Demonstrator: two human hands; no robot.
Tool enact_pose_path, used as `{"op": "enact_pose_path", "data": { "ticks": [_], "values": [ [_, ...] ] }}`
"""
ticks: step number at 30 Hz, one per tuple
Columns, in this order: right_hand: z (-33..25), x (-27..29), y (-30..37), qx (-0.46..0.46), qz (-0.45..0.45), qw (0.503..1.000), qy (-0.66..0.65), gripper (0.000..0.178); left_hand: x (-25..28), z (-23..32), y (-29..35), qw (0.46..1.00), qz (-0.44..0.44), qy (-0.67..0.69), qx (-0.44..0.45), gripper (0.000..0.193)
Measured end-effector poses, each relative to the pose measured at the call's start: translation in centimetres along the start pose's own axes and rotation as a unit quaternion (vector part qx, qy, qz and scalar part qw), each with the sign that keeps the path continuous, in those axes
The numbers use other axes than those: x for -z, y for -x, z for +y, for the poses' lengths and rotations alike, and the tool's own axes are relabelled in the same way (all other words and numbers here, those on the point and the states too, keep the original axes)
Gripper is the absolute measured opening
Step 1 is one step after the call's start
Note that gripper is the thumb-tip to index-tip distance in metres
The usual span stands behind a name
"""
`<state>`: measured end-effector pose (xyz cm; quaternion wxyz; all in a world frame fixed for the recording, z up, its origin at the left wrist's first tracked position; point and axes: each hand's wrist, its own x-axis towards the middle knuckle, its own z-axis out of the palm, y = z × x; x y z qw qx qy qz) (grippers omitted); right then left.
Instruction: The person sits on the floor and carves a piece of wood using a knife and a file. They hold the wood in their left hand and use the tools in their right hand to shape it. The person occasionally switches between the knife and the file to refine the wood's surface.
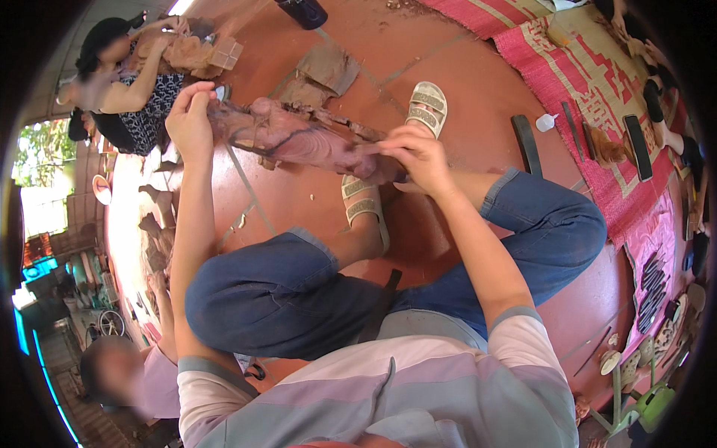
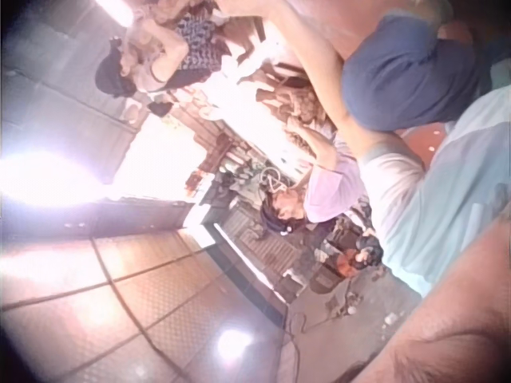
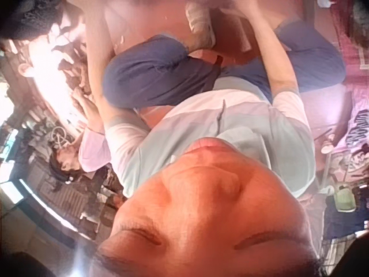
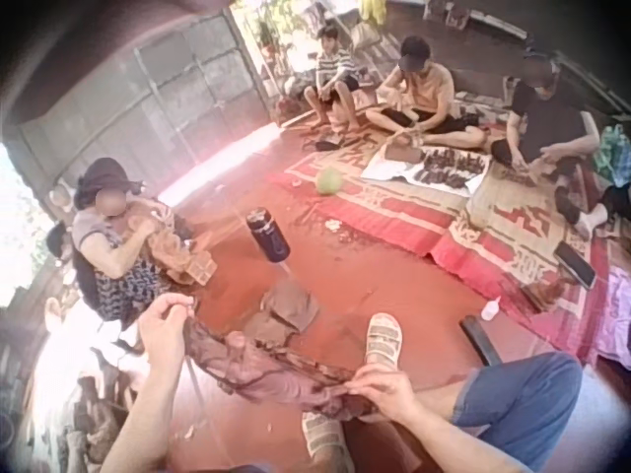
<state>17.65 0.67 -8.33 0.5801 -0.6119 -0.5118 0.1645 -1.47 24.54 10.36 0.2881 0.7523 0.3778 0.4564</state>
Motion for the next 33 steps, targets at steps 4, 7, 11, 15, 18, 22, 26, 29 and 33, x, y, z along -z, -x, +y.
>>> {"op": "enact_pose_path", "data": {
  "ticks": [4, 7, 11, 15, 18, 22, 26, 29, 33],
  "values": [
    [-1.7, -1.0, -1.5, 0.061, -0.068, 0.995, 0.039, 0.012, 0.0, 0.1, 0.0, 0.999, -0.008, 0.002, 0.038, 0.013],
    [1.1, 1.0, -0.2, 0.051, -0.053, 0.988, 0.134, 0.01, 0.1, 0.6, 0.2, 1.0, -0.004, -0.018, 0.019, 0.012],
    [-0.8, -0.1, -0.4, 0.007, -0.007, 0.999, 0.037, 0.006, 0.3, -1.2, 0.0, 1.0, 0.002, -0.001, -0.012, 0.011],
    [-1.3, -1.0, -0.5, 0.018, -0.053, 0.998, 0.022, 0.009, 0.1, -0.1, 0.0, 0.997, 0.023, -0.063, -0.046, 0.01],
    [0.4, 0.7, -0.1, -0.056, -0.069, 0.996, 0.015, 0.009, -0.3, -0.7, -0.1, 0.998, 0.043, -0.036, -0.021, 0.011],
    [-2.9, -1.6, -1.2, -0.02, -0.053, 0.998, -0.036, 0.013, 0.0, -0.3, 0.4, 0.993, 0.06, -0.089, -0.047, 0.011],
    [-1.8, -0.4, -0.7, 0.054, -0.085, 0.994, 0.031, 0.014, -0.9, 0.4, 0.3, 0.993, 0.076, -0.059, -0.073, 0.012],
    [1.2, -0.4, -0.1, -0.018, -0.04, 0.999, 0.0, 0.01, 0.5, 0.9, 0.9, 0.991, 0.103, -0.064, -0.058, 0.012],
    [-2.0, -2.5, -0.7, -0.033, -0.055, 0.994, -0.083, 0.009, 0.2, 1.0, 1.2, 0.993, 0.106, -0.04, -0.033, 0.011]
  ]
}}
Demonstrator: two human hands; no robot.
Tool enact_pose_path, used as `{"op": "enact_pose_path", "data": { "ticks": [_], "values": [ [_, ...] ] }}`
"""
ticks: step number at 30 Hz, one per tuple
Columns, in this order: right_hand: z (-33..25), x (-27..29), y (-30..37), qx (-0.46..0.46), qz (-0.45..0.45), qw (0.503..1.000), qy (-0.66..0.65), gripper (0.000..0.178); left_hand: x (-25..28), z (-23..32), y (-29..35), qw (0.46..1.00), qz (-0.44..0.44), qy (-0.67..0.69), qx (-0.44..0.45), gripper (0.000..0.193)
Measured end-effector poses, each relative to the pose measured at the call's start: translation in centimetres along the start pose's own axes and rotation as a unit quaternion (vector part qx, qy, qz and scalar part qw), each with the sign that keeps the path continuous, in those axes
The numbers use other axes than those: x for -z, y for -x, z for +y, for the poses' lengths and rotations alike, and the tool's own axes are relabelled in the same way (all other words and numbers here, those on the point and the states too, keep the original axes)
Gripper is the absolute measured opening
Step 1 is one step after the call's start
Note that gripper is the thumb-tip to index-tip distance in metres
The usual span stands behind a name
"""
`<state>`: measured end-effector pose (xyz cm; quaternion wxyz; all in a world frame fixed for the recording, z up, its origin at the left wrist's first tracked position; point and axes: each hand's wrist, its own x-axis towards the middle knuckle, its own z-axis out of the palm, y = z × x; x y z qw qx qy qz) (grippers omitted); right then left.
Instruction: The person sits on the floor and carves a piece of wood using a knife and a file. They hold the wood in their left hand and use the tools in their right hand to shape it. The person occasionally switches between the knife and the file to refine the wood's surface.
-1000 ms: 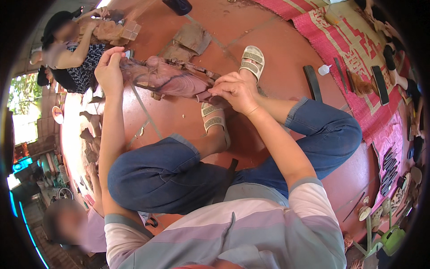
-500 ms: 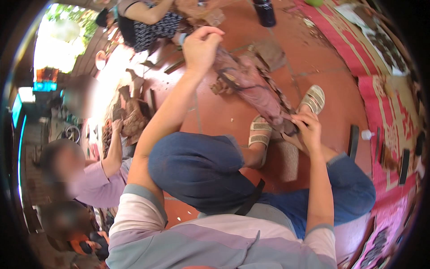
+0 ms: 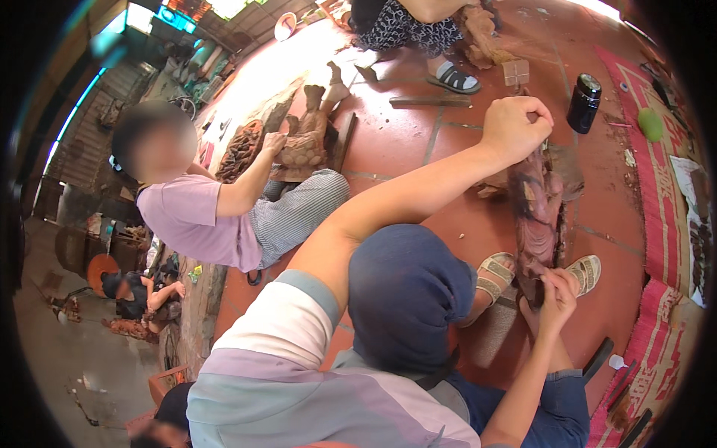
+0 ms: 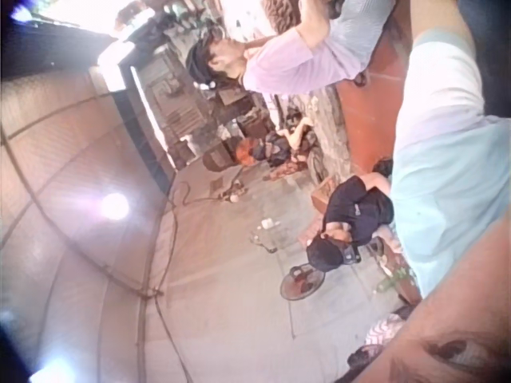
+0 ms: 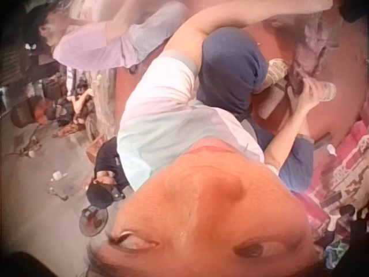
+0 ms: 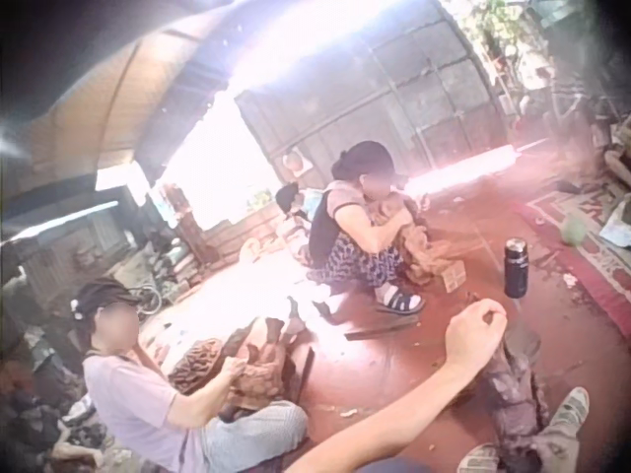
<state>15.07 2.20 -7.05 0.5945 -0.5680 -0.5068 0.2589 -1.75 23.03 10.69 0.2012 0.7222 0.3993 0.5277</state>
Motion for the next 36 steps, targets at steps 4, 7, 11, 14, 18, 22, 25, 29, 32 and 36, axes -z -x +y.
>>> {"op": "enact_pose_path", "data": {
  "ticks": [4, 7, 11, 14, 18, 22, 25, 29, 32, 36],
  "values": [
    [2.2, 1.7, 0.4, 0.027, -0.018, 0.998, 0.045, 0.008, 0.0, 0.3, -0.3, 1.0, -0.007, -0.008, 0.008, 0.011],
    [1.9, 2.9, 0.8, 0.001, -0.013, 0.997, 0.073, 0.008, -0.3, -0.2, 0.0, 1.0, 0.001, -0.01, 0.011, 0.01],
    [2.6, 2.1, 0.9, 0.0, -0.017, 1.0, -0.016, 0.007, -0.1, -0.8, 0.2, 1.0, 0.01, -0.014, 0.0, 0.01],
    [4.4, 1.8, 0.6, -0.006, -0.016, 0.999, -0.037, 0.008, -0.1, -0.8, -0.7, 0.999, 0.013, -0.03, -0.04, 0.01],
    [1.8, 1.7, 1.1, -0.087, 0.049, 0.995, -0.023, 0.015, -1.1, -1.5, -0.5, 0.998, -0.015, -0.024, -0.057, 0.012],
    [2.6, 3.7, 1.6, -0.05, 0.003, 0.989, 0.137, 0.028, -0.4, -1.8, -0.1, 0.996, -0.093, 0.002, 0.017, 0.01],
    [3.2, 3.1, 2.2, -0.111, 0.106, 0.988, -0.035, 0.028, 0.2, -2.8, -0.6, 0.996, -0.078, 0.029, -0.004, 0.011],
    [-0.7, 2.3, -0.1, -0.075, 0.059, 0.982, -0.162, 0.029, 0.4, -1.9, -0.8, 0.993, -0.094, 0.065, 0.04, 0.012],
    [0.6, 2.0, -1.0, 0.085, -0.066, 0.994, 0.017, 0.024, 0.0, -2.0, -1.0, 0.993, -0.108, 0.048, 0.027, 0.013],
    [-0.6, 3.7, -1.2, -0.215, -0.08, 0.952, -0.201, 0.018, 0.2, -1.8, -0.8, 0.991, -0.11, 0.054, 0.049, 0.013]
  ]
}}
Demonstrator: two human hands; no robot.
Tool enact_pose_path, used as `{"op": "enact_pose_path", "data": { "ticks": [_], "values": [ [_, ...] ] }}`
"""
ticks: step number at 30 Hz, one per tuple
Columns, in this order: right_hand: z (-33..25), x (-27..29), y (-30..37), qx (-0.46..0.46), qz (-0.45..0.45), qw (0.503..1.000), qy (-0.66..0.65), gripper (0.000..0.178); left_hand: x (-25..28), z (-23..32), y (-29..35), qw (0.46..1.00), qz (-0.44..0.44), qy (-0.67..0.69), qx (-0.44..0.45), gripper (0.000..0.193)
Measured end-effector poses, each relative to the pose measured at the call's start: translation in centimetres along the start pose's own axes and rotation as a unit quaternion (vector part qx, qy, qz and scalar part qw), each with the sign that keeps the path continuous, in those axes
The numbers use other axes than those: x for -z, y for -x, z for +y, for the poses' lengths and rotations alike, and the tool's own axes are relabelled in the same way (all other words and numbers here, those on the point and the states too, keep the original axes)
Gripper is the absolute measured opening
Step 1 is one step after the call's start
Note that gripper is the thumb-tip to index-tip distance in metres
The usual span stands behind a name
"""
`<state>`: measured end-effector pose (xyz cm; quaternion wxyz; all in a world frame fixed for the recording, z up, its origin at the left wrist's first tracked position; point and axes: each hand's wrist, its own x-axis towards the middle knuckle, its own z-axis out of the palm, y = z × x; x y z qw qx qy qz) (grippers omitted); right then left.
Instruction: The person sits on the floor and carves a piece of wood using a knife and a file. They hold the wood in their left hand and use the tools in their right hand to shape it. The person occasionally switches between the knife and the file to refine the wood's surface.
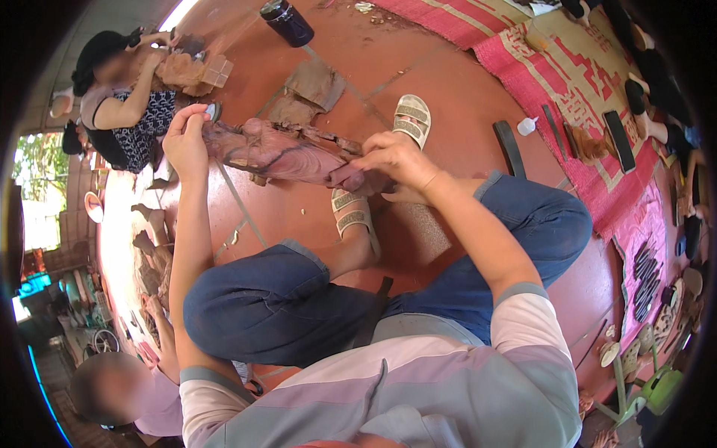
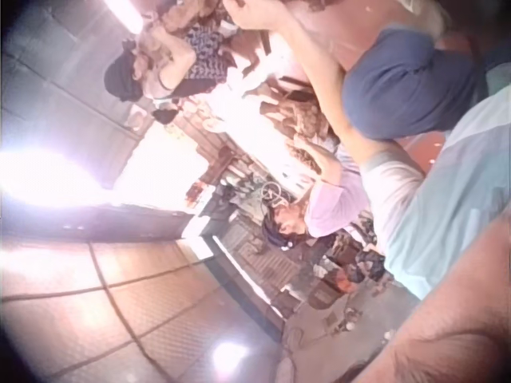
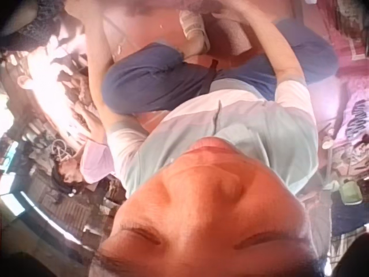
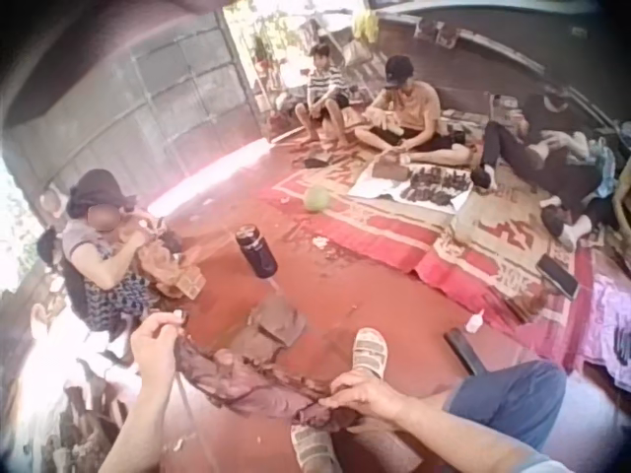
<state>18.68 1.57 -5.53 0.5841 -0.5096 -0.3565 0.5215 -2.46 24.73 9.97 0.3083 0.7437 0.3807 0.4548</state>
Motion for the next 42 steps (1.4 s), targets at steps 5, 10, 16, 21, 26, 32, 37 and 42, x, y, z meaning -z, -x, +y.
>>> {"op": "enact_pose_path", "data": {
  "ticks": [5, 10, 16, 21, 26, 32, 37, 42],
  "values": [
    [-0.5, 4.0, 0.0, 0.235, 0.065, 0.913, 0.328, 0.013, 0.2, 0.1, -0.2, 0.999, 0.01, -0.036, -0.025, 0.014],
    [0.7, -0.5, -0.4, 0.289, -0.014, 0.859, 0.423, 0.008, -0.3, 0.5, -0.2, 1.0, -0.01, -0.01, 0.002, 0.013],
    [-0.1, 2.5, 0.9, 0.119, 0.021, 0.986, 0.111, 0.016, 0.6, -0.9, -0.1, 1.0, 0.01, 0.0, -0.013, 0.014],
    [0.0, -0.9, -1.4, 0.29, -0.082, 0.89, 0.343, 0.029, -0.4, 0.8, 0.1, 1.0, -0.002, -0.007, -0.007, 0.013],
    [1.0, 5.1, 0.2, 0.208, -0.003, 0.902, 0.379, 0.024, 0.4, -0.3, 0.0, 1.0, 0.001, 0.015, 0.003, 0.013],
    [-2.9, -0.2, -0.3, 0.256, -0.085, 0.918, 0.29, 0.02, -0.3, 0.5, -0.2, 1.0, -0.005, 0.001, 0.003, 0.012],
    [-1.5, 4.6, -2.0, 0.3, -0.079, 0.817, 0.487, 0.026, 0.4, 0.2, 0.1, 1.0, 0.001, 0.001, -0.009, 0.011],
    [-3.2, 2.2, 0.1, 0.26, -0.073, 0.891, 0.365, 0.025, -0.5, 0.2, 0.1, 1.0, 0.001, 0.016, -0.003, 0.012]
  ]
}}
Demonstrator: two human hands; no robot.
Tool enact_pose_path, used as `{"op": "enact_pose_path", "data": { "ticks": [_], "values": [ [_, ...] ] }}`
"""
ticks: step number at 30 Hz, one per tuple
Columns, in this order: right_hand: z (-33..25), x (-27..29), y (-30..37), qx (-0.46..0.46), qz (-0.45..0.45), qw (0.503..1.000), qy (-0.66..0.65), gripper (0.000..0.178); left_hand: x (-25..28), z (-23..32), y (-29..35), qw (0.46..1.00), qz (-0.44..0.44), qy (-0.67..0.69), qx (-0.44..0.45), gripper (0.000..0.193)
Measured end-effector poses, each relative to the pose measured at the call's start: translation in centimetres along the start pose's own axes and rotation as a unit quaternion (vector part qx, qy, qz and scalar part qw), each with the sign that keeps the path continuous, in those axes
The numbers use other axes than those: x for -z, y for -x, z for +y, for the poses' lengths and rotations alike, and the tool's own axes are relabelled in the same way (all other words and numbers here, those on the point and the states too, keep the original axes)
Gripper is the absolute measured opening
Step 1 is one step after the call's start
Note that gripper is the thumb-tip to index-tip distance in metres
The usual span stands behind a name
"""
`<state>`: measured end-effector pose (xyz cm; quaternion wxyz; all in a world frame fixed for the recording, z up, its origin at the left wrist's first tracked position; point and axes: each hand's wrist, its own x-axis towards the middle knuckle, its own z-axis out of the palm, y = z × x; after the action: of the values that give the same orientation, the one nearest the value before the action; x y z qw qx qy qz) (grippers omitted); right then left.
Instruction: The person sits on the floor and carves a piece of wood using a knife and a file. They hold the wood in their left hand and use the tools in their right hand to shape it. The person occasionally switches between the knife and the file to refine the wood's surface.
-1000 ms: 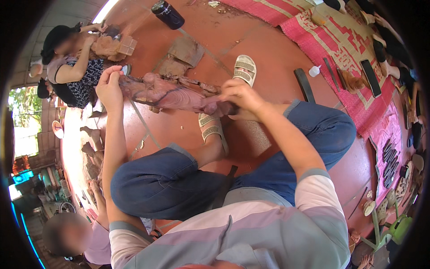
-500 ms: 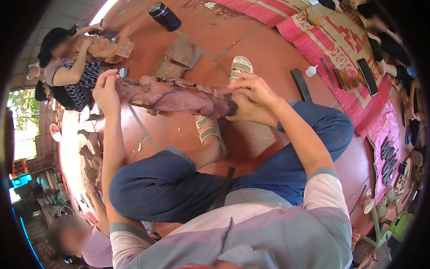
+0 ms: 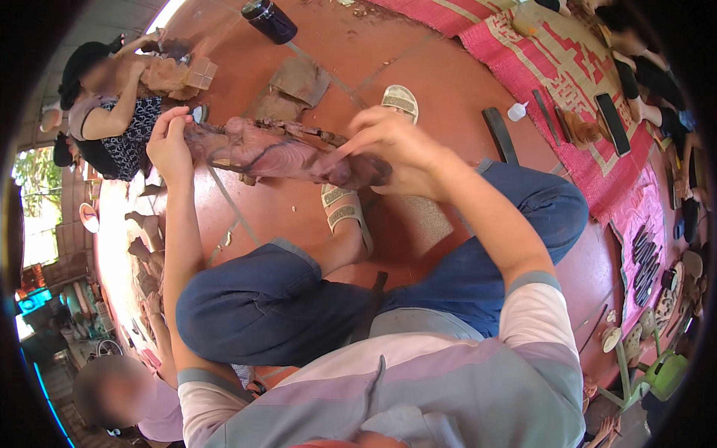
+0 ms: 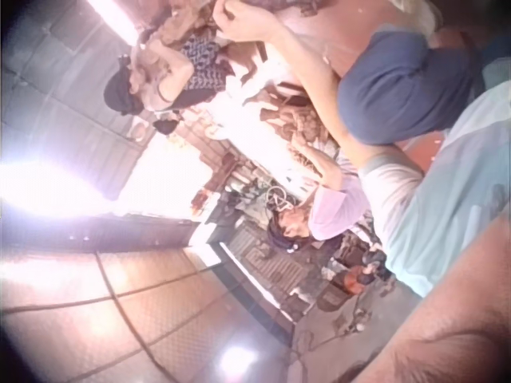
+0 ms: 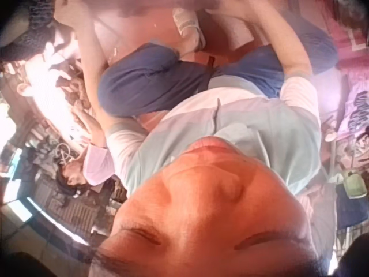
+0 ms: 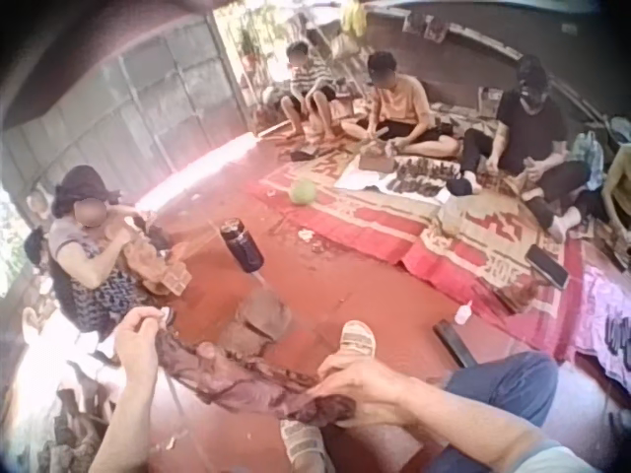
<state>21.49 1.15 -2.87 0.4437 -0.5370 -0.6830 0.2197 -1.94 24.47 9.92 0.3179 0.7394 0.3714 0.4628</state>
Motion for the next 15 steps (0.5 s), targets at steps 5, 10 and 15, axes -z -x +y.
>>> {"op": "enact_pose_path", "data": {
  "ticks": [5, 10, 15],
  "values": [
    [2.0, -1.9, -1.2, 0.081, -0.029, 0.996, 0.015, 0.024, 0.0, 0.6, -0.2, 0.998, -0.005, -0.06, -0.013, 0.011],
    [5.4, -1.4, 0.7, 0.007, -0.034, 0.998, 0.06, 0.016, 1.7, -2.4, 0.8, 0.999, 0.048, -0.013, -0.014, 0.005],
    [8.4, -0.3, 5.1, -0.105, 0.071, 0.992, 0.0, 0.019, -1.4, 1.3, -0.5, 0.978, 0.114, -0.134, -0.11, 0.009]
  ]
}}
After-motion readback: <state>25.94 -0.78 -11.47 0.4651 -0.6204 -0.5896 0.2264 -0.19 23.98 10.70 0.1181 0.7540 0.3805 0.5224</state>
